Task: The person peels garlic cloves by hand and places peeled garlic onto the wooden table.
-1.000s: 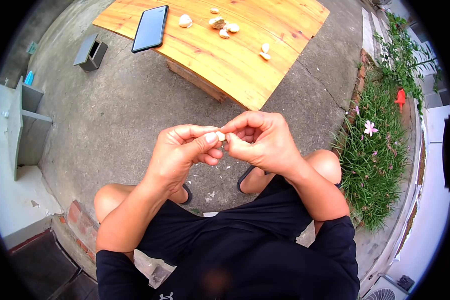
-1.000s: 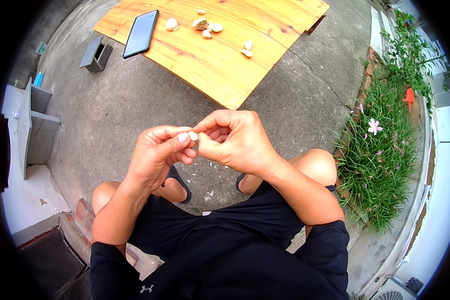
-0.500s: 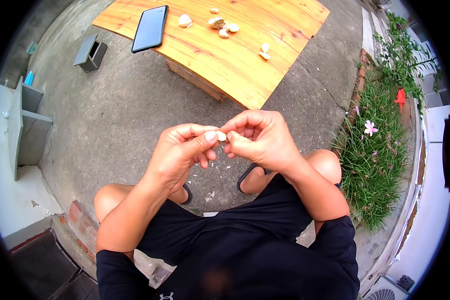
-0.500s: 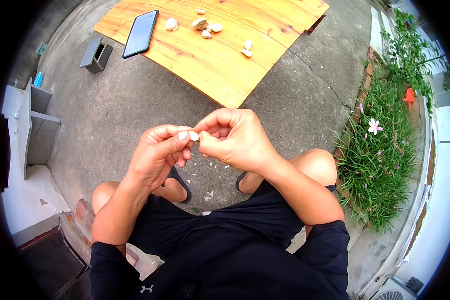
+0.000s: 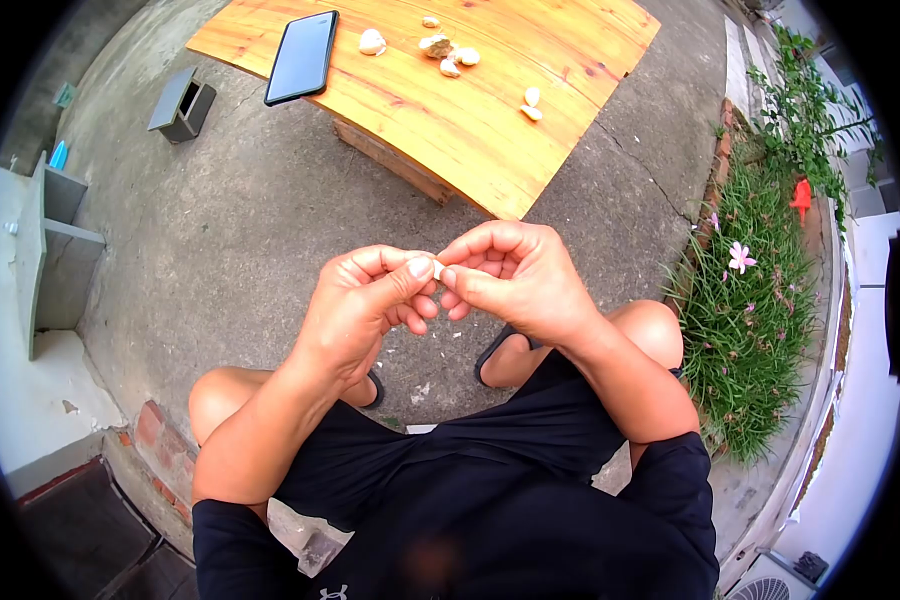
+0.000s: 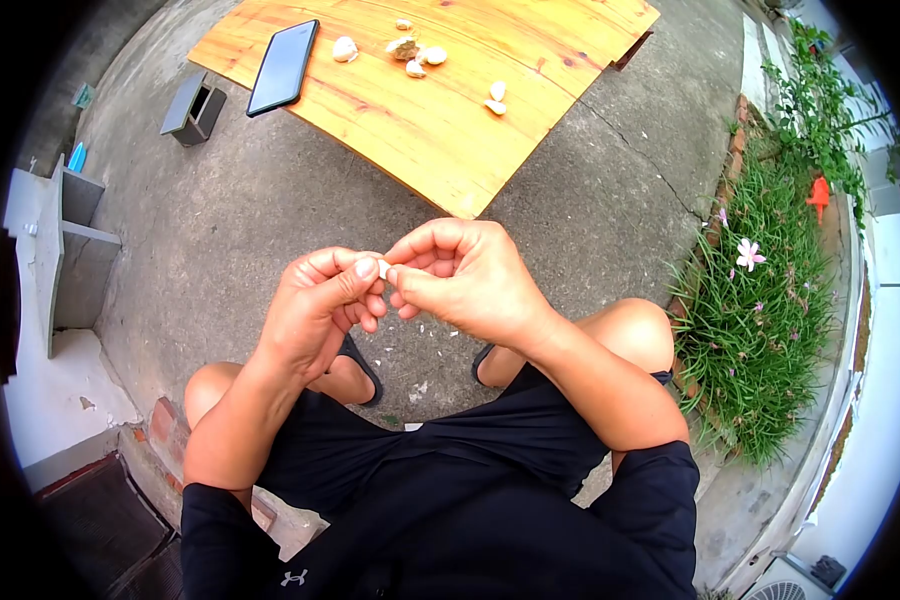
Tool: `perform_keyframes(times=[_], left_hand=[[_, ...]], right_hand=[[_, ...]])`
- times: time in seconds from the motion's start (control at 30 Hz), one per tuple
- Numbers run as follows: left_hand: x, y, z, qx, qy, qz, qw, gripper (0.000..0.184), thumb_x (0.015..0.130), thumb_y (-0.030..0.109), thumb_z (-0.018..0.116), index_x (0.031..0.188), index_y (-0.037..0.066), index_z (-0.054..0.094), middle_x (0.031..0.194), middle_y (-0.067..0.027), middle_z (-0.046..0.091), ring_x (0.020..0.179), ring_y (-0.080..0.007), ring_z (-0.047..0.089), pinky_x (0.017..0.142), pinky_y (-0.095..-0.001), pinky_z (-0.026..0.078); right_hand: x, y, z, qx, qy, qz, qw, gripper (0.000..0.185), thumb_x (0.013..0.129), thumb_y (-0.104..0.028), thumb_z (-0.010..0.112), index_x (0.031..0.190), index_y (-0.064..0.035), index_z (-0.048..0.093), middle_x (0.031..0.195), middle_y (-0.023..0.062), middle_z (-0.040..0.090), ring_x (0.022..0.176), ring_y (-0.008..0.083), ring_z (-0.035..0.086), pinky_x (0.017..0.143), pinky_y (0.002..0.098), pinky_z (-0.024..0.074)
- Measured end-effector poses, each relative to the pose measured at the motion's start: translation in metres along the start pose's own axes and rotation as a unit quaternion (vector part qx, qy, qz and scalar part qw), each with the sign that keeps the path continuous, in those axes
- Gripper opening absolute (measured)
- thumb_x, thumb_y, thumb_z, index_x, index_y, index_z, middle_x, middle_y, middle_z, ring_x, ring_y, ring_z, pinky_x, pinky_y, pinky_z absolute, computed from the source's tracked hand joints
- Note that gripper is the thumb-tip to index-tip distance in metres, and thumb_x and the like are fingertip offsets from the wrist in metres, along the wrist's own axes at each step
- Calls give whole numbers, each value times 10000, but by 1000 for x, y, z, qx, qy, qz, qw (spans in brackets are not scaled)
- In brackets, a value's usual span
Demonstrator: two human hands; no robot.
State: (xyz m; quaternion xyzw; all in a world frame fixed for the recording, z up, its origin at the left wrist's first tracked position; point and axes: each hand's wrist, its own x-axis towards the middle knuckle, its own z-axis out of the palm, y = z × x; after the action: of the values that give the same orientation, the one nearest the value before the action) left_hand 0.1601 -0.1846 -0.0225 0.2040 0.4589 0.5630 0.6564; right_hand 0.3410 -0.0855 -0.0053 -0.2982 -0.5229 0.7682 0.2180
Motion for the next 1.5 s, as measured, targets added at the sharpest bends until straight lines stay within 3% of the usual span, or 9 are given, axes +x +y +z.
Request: perform_keyframes(times=[0.37,0.57,0.87,1.07,1.5], left_hand=[[1,-2,-2,-29,-26,-16,999,173,976,126,698,1075,-15,724,965,-95,748,784,-120,693,664,-242,553],[0,-3,6,-5,-44,31,999,221,962,79,703,1164,-9,717,1007,-107,753,895,-153,712,726,-259,556],[3,-14,4,80,13,153,985,287,917,13,741,1202,-15,710,1053,-107,747,876,-140,698,740,-265,569],[2,-5,2,2,8,18,1000,288,949,36,708,1227,-40,689,1067,-138,745,921,-175,722,808,-288,602],[0,-2,3,-14,-11,0,1000,272,989,74,661,1234,-42,682,1073,-146,745,956,-189,737,858,-301,620]], right_hand=[[0,-1,1,12,8,11,1000,158,912,-39,752,1005,65,677,894,120,743,797,144,735,698,261,619],[-1,-1,-1,5,28,-13,1000,140,909,-34,755,995,58,693,888,115,747,809,140,734,720,265,616],[-4,1,2,-63,40,-71,995,156,916,-37,743,1023,72,710,910,124,762,841,149,744,758,264,610],[-1,2,0,-27,17,-64,997,170,919,-43,744,1042,69,710,923,120,761,834,151,746,775,263,611],[0,3,-1,-36,31,-40,998,190,900,-37,760,1051,66,705,930,104,751,833,121,730,775,249,610]])
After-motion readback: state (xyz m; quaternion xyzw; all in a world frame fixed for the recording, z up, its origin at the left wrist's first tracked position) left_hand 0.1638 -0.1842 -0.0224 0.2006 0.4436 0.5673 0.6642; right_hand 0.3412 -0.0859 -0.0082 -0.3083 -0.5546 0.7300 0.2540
